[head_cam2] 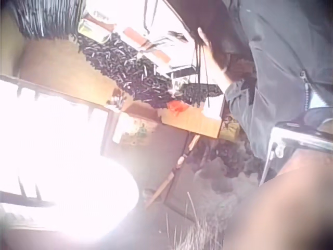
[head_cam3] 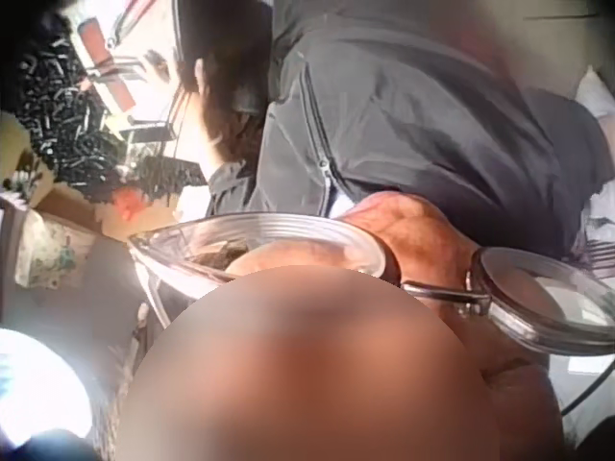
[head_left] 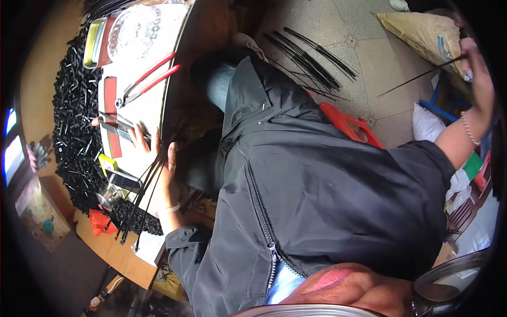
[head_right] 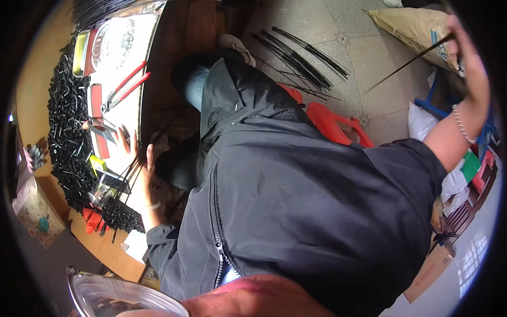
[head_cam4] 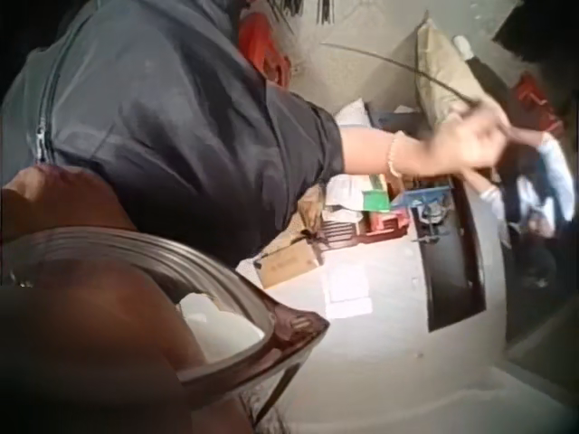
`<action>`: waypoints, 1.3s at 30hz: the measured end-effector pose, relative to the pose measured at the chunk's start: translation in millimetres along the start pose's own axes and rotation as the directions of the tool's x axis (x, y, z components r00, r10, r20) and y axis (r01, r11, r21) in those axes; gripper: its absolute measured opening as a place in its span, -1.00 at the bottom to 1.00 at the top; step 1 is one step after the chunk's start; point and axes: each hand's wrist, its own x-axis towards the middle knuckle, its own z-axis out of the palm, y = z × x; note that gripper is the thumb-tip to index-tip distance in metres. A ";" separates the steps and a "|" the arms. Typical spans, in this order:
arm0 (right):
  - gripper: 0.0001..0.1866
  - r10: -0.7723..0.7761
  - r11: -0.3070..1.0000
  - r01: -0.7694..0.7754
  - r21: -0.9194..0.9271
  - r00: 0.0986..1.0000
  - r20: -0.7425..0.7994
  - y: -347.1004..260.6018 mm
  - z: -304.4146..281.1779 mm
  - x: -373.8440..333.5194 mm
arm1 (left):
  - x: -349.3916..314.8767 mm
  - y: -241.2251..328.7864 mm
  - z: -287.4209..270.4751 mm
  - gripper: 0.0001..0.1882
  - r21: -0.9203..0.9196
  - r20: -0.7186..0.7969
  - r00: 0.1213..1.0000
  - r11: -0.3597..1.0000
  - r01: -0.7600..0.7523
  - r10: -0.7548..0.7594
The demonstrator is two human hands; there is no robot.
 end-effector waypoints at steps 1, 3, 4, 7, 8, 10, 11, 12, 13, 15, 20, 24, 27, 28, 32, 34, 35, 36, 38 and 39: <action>-0.64 0.312 0.947 -0.317 -0.059 0.947 -0.072 34.1 6.6 -9.9 | 1.9 4.4 -5.2 -0.46 0.056 0.037 0.999 0.998 0.010 -0.012; -0.63 0.377 0.909 -0.362 -0.205 0.926 0.034 62.1 69.1 -22.3 | 1.4 3.7 -2.9 -0.50 0.042 0.017 1.000 0.999 -0.009 0.009; -0.66 0.174 0.942 -0.147 -0.300 0.982 0.067 77.2 102.8 -29.5 | 0.5 2.2 -1.8 -0.54 0.013 -0.014 1.000 1.000 -0.017 0.017; -0.59 0.046 0.862 0.101 -0.497 0.961 0.274 154.9 188.4 -62.4 | 8.5 11.5 -3.0 -0.56 -0.015 0.016 1.000 1.000 0.017 -0.017; -0.60 0.296 0.854 -0.087 -0.513 0.891 0.343 152.0 214.5 -61.6 | 5.8 12.0 -4.7 -0.54 0.015 -0.007 1.000 1.000 0.005 -0.005; -0.60 0.454 0.838 -0.216 -0.501 0.785 0.421 177.7 258.5 -77.9 | 2.3 8.2 1.8 -0.54 -0.026 -0.015 1.000 1.000 0.012 -0.013; -0.60 0.372 0.883 -0.162 -0.441 0.815 0.444 210.3 280.4 -91.7 | 3.2 7.2 3.5 -0.54 -0.062 -0.027 0.999 0.998 0.018 -0.020; -0.62 0.366 0.891 -0.132 -0.435 0.776 0.514 219.8 292.2 -95.6 | 4.8 7.8 2.4 -0.54 -0.057 -0.024 1.000 0.998 0.019 -0.020; -0.63 0.351 0.901 -0.094 -0.425 0.732 0.583 225.8 301.5 -96.0 | 4.6 9.7 0.2 -0.55 -0.044 -0.009 1.000 0.999 0.025 -0.025; -0.65 0.591 0.798 -0.233 -0.556 0.484 0.646 255.9 317.3 -117.4 | 2.9 10.5 -1.2 -0.55 -0.033 0.013 1.000 0.999 0.024 -0.023; -0.69 0.651 0.729 -0.118 -0.674 0.421 0.632 316.0 333.8 -192.4 | 8.4 14.8 -2.4 -0.53 -0.039 -0.016 1.000 0.999 0.019 -0.020; -0.69 0.626 0.769 -0.325 -0.550 0.556 0.547 311.5 344.8 -172.4 | 1.8 4.5 5.4 -0.54 0.016 -0.054 0.998 0.999 -0.032 0.032; -0.71 0.652 0.738 -0.315 -0.597 0.563 0.508 304.9 353.4 -176.6 | -3.8 6.3 7.8 -0.54 -0.096 0.060 0.994 0.991 0.097 -0.092; -0.74 0.614 0.772 -0.315 -0.553 0.597 0.517 300.3 354.1 -176.8 | -5.5 6.5 9.6 -0.54 -0.094 0.061 0.994 0.991 0.098 -0.093; -0.77 0.594 0.784 -0.267 -0.560 0.584 0.553 322.0 365.5 -181.0 | -20.1 -10.2 24.7 -0.55 -0.414 0.158 0.958 0.864 0.285 -0.240; -0.78 0.677 0.708 -0.290 -0.644 0.537 0.504 331.9 370.4 -189.1 | -26.1 -18.3 30.2 -0.55 -0.443 0.210 0.944 0.836 0.324 -0.255; -0.78 0.670 0.715 -0.284 -0.639 0.539 0.510 317.3 370.1 -180.3 | -28.9 -18.5 30.2 -0.55 -0.445 0.210 0.937 0.825 0.347 -0.281; -0.76 0.730 0.656 -0.300 -0.693 0.485 0.481 298.7 368.4 -171.2 | -31.5 -18.5 30.0 -0.54 -0.448 0.211 0.928 0.814 0.370 -0.306; -0.73 0.796 0.579 -0.319 -0.750 0.420 0.436 294.4 366.6 -173.0 | -30.7 -18.0 31.5 -0.54 -0.467 0.223 0.915 0.787 0.403 -0.336; -0.73 0.793 0.588 -0.330 -0.739 0.415 0.446 307.9 374.6 -180.8 | -30.1 -17.5 32.1 -0.53 -0.476 0.230 0.908 0.773 0.419 -0.351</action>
